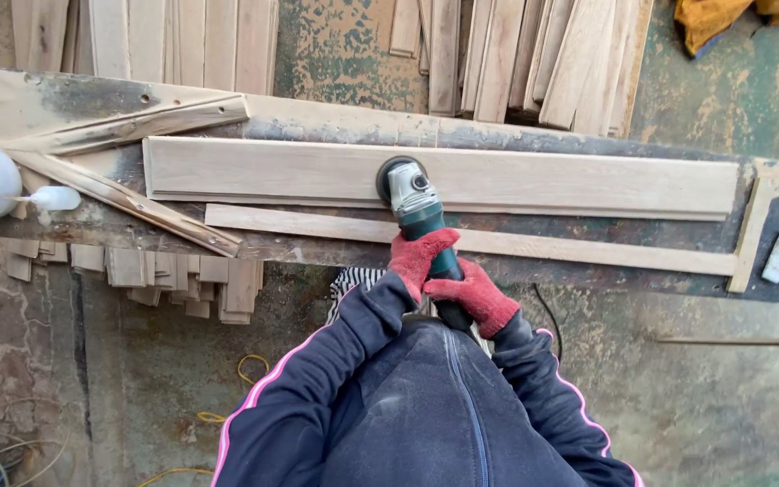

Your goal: Sanding wood planks using an angle grinder with a sanding attachment.

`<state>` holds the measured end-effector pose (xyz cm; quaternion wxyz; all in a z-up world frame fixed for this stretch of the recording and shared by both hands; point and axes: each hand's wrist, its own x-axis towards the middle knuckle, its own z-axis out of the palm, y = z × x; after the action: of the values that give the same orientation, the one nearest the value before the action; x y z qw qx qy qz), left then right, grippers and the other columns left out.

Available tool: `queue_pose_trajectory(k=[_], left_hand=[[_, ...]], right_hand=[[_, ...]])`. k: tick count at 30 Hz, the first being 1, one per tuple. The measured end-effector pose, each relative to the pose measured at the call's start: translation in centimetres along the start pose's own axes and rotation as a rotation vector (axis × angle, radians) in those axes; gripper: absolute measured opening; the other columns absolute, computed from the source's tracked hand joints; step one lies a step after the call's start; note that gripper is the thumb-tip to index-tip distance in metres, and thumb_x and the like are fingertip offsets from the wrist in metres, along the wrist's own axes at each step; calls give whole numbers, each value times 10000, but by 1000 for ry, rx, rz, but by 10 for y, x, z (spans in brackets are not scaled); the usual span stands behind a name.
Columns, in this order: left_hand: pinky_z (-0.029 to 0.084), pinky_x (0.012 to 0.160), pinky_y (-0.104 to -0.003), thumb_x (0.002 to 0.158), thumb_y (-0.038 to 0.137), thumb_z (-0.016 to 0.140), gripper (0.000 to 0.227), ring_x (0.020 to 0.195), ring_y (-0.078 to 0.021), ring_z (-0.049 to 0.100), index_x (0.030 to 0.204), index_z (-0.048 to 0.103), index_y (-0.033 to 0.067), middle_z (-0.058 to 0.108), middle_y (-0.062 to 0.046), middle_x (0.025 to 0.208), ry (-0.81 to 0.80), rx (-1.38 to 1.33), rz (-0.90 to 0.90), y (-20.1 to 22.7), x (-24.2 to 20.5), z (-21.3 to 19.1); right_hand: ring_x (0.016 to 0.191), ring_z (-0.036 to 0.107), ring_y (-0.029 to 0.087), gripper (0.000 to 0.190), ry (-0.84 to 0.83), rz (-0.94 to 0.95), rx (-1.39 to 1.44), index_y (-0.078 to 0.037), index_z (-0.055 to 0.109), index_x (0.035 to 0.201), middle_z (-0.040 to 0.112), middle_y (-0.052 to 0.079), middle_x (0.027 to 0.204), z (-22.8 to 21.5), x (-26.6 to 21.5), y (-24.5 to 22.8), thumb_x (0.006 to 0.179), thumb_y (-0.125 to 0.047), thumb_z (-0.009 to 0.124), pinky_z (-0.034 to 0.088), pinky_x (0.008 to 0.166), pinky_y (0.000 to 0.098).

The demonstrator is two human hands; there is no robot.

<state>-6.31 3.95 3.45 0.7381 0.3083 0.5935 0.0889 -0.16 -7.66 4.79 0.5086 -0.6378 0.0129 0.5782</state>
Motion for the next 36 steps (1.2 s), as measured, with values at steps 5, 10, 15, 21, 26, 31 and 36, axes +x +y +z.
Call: queue_pose_trajectory(k=[5, 10, 15, 21, 26, 31, 36], left_hand=[[659, 618, -514, 586, 140, 990, 632, 766, -404, 748, 1141, 694, 70, 725, -204, 893, -67, -19, -90, -18, 31, 7], [620, 839, -536, 535, 173, 979, 731, 1027, -424, 711, 1202, 694, 82, 729, -199, 1050, -199, 185, -73, 7, -7, 39], [646, 774, -559, 561, 149, 959, 733, 1015, -467, 697, 1222, 665, 32, 703, -258, 1115, -262, 272, -138, 16, -17, 40], [673, 491, -490, 584, 47, 955, 595, 652, -417, 740, 1115, 685, 54, 710, -232, 863, -151, -4, -142, -1, 27, -5], [672, 511, -506, 560, 65, 968, 605, 664, -431, 737, 1093, 680, 52, 710, -230, 857, -143, -39, -98, 3, 24, -1], [647, 533, -570, 575, 37, 950, 649, 678, -486, 714, 1157, 662, 46, 701, -245, 897, -226, -38, -115, -13, 25, 26], [652, 514, -554, 595, 10, 924, 621, 636, -486, 711, 1146, 637, 37, 688, -241, 885, -221, -52, -170, -8, 18, 14]], right_hand=[[563, 672, 281, 360, 110, 11, 84, -30, 707, 932, 628, 180, 677, 11, -15, -1, 652, -109, 918, 584, 461, 422], [632, 665, 214, 309, 270, -40, 143, -57, 737, 916, 664, 140, 707, 18, -48, -4, 672, -131, 912, 562, 548, 354], [675, 653, 199, 270, 343, -65, 171, -42, 755, 906, 682, 126, 733, 24, -64, -6, 696, -140, 892, 537, 645, 322], [693, 648, 191, 331, 214, -59, 80, -65, 768, 917, 687, 99, 747, 38, -30, 7, 633, -135, 925, 524, 650, 305], [688, 641, 219, 349, 183, -62, 36, -38, 751, 908, 678, 128, 736, 36, -27, 0, 625, -137, 929, 518, 639, 328], [665, 658, 199, 303, 270, -30, 105, -67, 750, 917, 688, 108, 735, 28, -50, -8, 677, -166, 907, 522, 636, 309], [655, 654, 204, 330, 231, -16, 64, -58, 745, 913, 682, 106, 722, 26, -43, 1, 651, -160, 918, 530, 630, 318]])
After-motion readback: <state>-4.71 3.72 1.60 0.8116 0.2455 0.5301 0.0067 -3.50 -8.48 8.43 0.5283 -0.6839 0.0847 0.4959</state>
